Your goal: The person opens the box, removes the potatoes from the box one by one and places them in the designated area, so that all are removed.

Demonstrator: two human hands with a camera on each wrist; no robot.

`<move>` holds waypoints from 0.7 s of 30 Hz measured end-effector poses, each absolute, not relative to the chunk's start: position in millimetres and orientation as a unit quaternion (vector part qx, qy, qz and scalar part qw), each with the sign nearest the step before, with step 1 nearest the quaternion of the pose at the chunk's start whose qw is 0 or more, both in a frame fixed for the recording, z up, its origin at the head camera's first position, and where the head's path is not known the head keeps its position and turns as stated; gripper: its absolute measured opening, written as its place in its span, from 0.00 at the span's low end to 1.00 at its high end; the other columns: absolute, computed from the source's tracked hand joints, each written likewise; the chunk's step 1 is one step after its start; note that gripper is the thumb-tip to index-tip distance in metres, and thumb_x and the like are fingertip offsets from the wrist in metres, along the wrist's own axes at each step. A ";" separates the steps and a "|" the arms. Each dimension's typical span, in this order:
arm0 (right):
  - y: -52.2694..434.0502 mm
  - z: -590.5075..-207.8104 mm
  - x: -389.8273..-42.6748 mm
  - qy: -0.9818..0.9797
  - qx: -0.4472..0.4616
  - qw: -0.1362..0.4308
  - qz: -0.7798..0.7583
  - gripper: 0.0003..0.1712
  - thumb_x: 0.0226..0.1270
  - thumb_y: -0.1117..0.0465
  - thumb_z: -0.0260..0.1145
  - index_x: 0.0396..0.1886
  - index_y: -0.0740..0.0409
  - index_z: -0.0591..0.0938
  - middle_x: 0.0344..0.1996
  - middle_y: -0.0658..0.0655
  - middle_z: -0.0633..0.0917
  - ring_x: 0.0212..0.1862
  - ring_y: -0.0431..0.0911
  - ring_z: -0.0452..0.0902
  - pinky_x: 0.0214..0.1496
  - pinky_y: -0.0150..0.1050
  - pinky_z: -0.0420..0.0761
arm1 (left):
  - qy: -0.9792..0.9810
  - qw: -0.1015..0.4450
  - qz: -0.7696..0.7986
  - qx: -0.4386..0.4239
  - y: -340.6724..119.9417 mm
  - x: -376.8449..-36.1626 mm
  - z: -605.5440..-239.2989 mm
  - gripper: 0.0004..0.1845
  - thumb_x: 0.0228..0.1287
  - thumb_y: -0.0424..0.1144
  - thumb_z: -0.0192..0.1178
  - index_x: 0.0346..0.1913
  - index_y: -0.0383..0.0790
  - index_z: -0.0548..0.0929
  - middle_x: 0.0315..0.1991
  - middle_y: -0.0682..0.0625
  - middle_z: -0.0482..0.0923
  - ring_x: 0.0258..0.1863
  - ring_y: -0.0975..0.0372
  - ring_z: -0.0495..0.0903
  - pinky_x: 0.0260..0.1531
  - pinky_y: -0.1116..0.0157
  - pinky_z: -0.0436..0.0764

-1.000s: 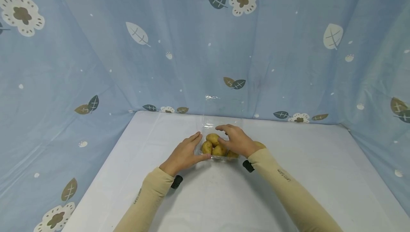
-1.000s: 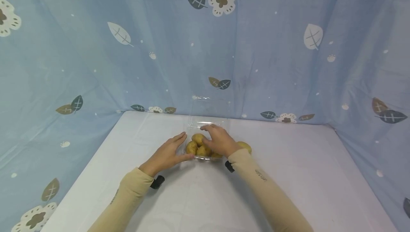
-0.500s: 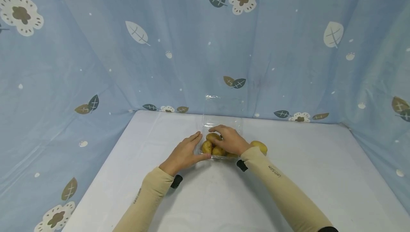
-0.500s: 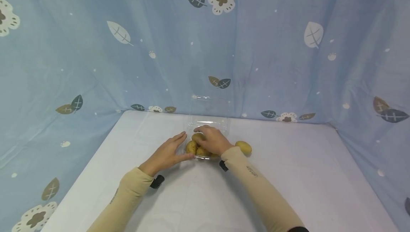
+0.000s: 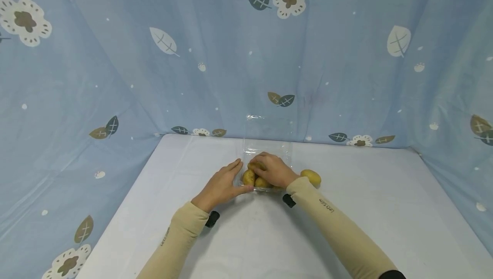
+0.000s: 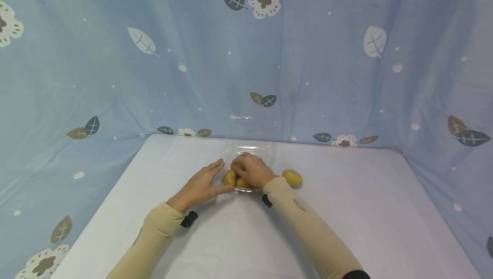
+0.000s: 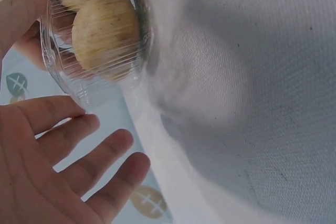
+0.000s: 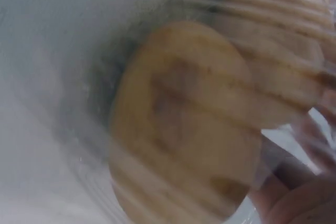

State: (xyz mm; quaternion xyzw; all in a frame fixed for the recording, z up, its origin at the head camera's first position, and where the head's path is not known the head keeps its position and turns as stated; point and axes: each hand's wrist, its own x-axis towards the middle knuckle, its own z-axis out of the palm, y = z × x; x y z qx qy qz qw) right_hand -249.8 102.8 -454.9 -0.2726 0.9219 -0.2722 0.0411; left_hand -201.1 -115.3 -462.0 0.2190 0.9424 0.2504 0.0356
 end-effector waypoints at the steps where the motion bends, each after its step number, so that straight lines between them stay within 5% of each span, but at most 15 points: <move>1: 102.6 -455.2 -249.8 0.921 -0.271 0.040 -0.276 0.15 0.75 0.58 0.65 0.57 0.54 0.85 0.58 0.54 0.82 0.64 0.50 0.76 0.69 0.49 0.73 | 0.943 0.036 0.250 0.218 -115.3 -201.0 -462.0 0.53 0.62 0.70 0.61 0.78 0.36 0.61 0.79 0.46 0.55 0.75 0.49 0.60 0.72 0.50 0.63; 21: 98.8 -454.0 -250.1 0.920 -0.252 0.029 -0.298 0.14 0.70 0.62 0.70 0.53 0.57 0.86 0.55 0.55 0.84 0.62 0.51 0.77 0.69 0.49 0.73 | 0.943 0.031 0.250 0.216 -114.7 -200.3 -460.9 0.52 0.62 0.69 0.62 0.77 0.35 0.62 0.79 0.45 0.56 0.75 0.48 0.61 0.72 0.50 0.63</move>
